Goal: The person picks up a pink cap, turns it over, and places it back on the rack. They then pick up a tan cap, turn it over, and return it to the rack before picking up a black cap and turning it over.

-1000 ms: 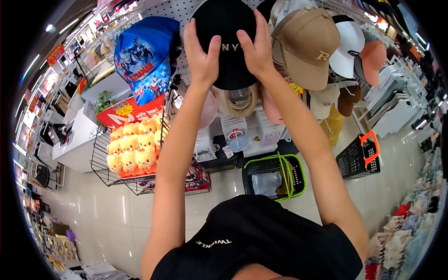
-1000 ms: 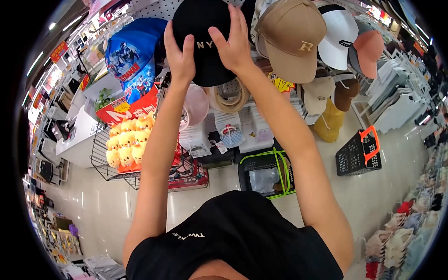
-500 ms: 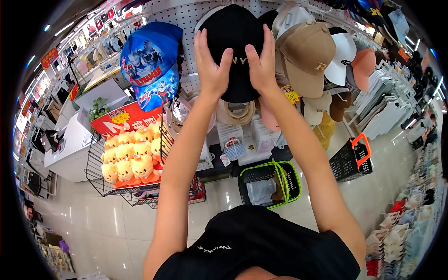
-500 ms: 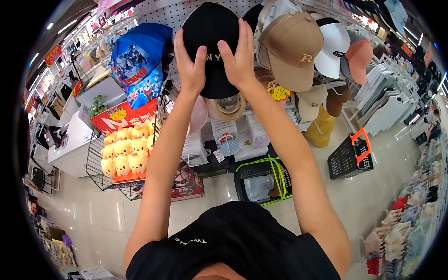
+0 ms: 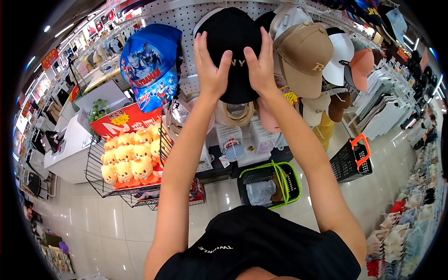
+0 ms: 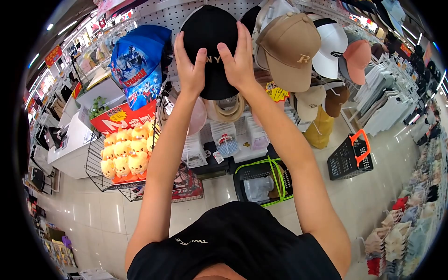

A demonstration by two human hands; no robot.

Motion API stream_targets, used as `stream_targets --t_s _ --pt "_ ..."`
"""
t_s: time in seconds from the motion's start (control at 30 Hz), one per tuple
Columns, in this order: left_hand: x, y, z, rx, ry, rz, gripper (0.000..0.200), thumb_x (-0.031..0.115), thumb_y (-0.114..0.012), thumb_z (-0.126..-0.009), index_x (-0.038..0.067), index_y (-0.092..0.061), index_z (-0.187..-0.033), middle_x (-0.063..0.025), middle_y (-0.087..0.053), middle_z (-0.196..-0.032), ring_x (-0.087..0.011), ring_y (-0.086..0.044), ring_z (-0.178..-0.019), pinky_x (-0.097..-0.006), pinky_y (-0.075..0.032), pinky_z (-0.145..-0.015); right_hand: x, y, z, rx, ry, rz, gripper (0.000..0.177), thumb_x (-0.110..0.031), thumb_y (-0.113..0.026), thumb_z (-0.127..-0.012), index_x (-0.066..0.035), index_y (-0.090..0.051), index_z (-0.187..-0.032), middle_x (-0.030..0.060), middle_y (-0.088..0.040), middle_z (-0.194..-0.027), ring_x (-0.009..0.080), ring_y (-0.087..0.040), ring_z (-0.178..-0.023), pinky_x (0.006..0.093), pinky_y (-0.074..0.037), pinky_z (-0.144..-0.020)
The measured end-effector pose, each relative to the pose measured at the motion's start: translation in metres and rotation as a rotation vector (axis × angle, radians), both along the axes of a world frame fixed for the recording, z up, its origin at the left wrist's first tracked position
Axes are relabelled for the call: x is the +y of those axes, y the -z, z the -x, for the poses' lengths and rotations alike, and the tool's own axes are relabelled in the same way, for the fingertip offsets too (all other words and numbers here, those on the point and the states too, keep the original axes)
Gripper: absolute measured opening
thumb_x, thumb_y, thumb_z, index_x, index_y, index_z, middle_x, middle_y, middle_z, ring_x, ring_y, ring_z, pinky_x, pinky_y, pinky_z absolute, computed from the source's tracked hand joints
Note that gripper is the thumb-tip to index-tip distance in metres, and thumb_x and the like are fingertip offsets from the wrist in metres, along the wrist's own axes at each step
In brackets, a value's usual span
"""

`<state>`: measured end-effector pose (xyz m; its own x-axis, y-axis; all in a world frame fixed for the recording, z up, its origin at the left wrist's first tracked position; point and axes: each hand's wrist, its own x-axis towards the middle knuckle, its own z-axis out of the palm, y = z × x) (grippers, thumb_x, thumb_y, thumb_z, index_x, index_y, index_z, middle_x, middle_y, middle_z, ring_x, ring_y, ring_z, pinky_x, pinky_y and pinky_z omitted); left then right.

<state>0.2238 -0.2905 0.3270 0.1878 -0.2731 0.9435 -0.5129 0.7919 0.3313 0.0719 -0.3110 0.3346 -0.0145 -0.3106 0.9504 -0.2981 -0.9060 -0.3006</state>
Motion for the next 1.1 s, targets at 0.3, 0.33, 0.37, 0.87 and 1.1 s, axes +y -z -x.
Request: stream_targets --t_s 0.3,0.33,0.37,0.87,1.1 --pt "0.02 0.028 -0.005 0.215 0.173 -0.134 0.066 0.03 -0.058 -0.096 -0.001 -0.032 -0.147 -0.0237 -0.035 -0.152 -0.0354 -0.033 -0.142 -0.0428 -0.025 -0.116 0.011 0.046 0.009 -0.075 -0.12 -0.165 0.07 -0.026 -0.056 -0.096 0.007 -0.025 -0.149 0.0262 -0.032 -0.152 0.0365 -0.031 -0.142 0.0407 -0.023 -0.117" --pt "0.025 0.029 -0.005 0.368 0.32 -0.221 0.064 0.03 -0.055 -0.097 -0.001 -0.032 -0.148 -0.0223 -0.035 -0.152 -0.0336 -0.034 -0.141 -0.0417 -0.025 -0.116 0.01 0.055 0.012 -0.098 -0.145 -0.205 0.069 -0.025 -0.055 -0.096 0.006 -0.025 -0.149 0.0252 -0.032 -0.152 0.0353 -0.032 -0.142 0.0402 -0.023 -0.117" --pt "0.02 0.034 -0.01 0.465 0.381 -0.206 0.062 0.033 -0.048 -0.1 0.0 -0.03 -0.149 -0.0215 -0.035 -0.153 -0.0324 -0.033 -0.142 -0.0425 -0.025 -0.116 0.005 0.062 0.017 -0.15 -0.195 -0.234 0.068 -0.023 -0.054 -0.096 0.005 -0.025 -0.15 0.0235 -0.033 -0.152 0.0339 -0.032 -0.142 0.0398 -0.024 -0.116" --pt "-0.01 -0.007 -0.024 -0.046 0.139 -0.006 0.077 0.04 -0.056 -0.092 -0.004 -0.028 -0.15 -0.0248 -0.029 -0.155 -0.0387 -0.028 -0.145 -0.0419 -0.02 -0.118 -0.017 -0.007 0.023 0.012 -0.087 -0.019 0.067 -0.029 -0.055 -0.094 0.004 -0.031 -0.147 0.0254 -0.034 -0.15 0.0376 -0.031 -0.142 0.0419 -0.022 -0.117" --pt "-0.019 -0.001 -0.019 -0.036 0.104 -0.009 0.08 0.037 -0.063 -0.088 -0.001 -0.028 -0.15 -0.026 -0.031 -0.153 -0.0404 -0.03 -0.143 -0.044 -0.022 -0.117 -0.025 -0.003 0.004 -0.003 -0.083 0.037 0.068 -0.031 -0.056 -0.094 0.005 -0.032 -0.146 0.0266 -0.037 -0.146 0.0396 -0.036 -0.136 0.0427 -0.025 -0.115"
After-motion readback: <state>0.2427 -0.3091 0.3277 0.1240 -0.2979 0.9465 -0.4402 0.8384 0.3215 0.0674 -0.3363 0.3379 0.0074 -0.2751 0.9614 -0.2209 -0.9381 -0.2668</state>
